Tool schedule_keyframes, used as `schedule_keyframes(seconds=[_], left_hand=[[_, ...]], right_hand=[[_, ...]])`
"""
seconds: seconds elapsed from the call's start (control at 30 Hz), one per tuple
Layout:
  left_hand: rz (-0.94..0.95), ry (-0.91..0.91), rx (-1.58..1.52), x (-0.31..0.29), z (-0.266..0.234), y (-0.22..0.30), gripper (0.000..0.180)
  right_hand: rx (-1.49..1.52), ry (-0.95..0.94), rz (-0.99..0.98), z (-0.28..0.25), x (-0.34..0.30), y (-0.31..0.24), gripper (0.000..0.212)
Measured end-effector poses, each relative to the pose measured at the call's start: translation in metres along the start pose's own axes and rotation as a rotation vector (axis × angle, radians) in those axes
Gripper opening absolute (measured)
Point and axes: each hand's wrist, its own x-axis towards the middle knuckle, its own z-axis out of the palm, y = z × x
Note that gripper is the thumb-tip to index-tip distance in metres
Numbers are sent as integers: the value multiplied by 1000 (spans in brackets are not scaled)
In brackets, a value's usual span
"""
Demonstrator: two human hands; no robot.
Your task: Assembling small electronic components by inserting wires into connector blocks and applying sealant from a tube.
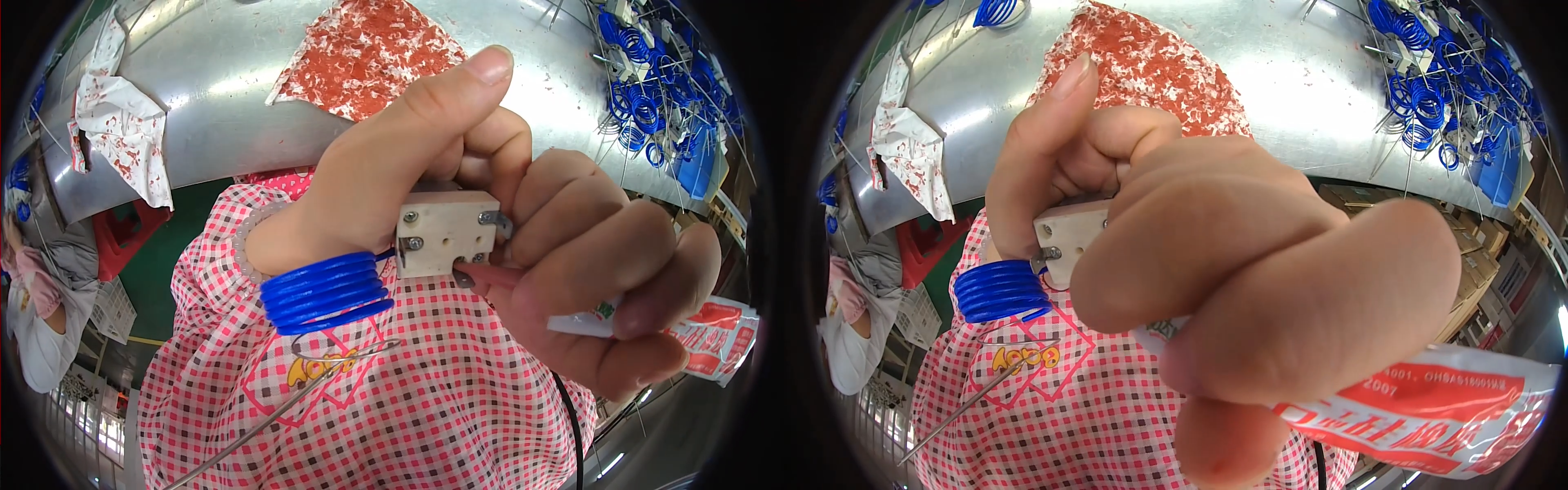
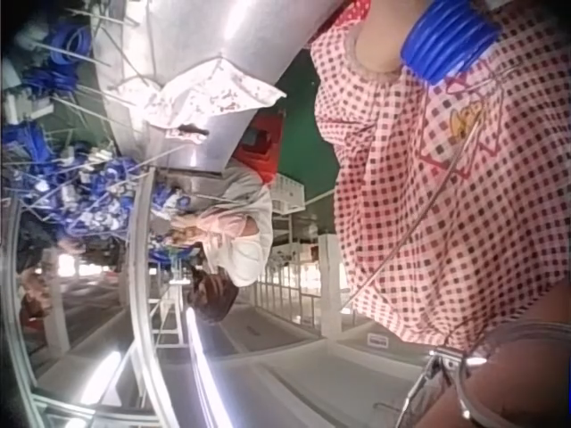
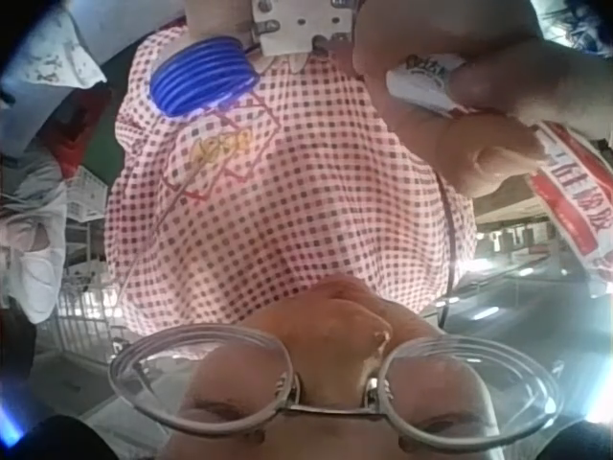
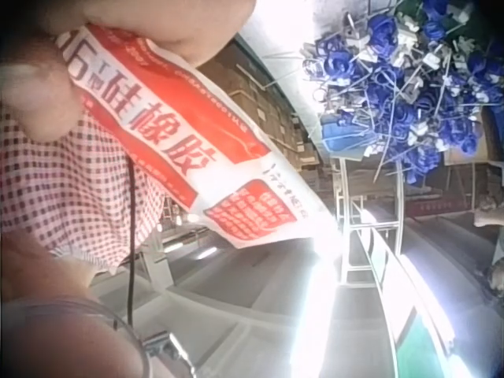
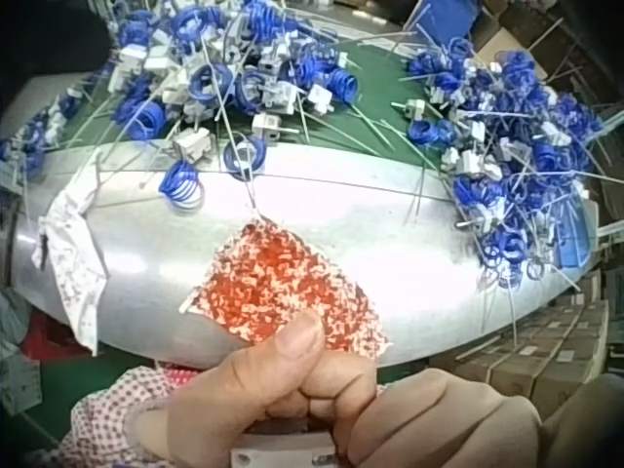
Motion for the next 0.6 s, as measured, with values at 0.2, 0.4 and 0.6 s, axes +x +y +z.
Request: schedule_keyframes(seconds=[0.2,0.4,0.6], left_hand=[[21,182,102,-2,17,3,56],[-30,94,152,2,11,8,64],[21,99,130,5,13,12,66]], right_hand=[[32,-3,-7,0,1,2,31],[83,150,9,1,-3,1,34],[240,455,-316,23,13,22,34]])
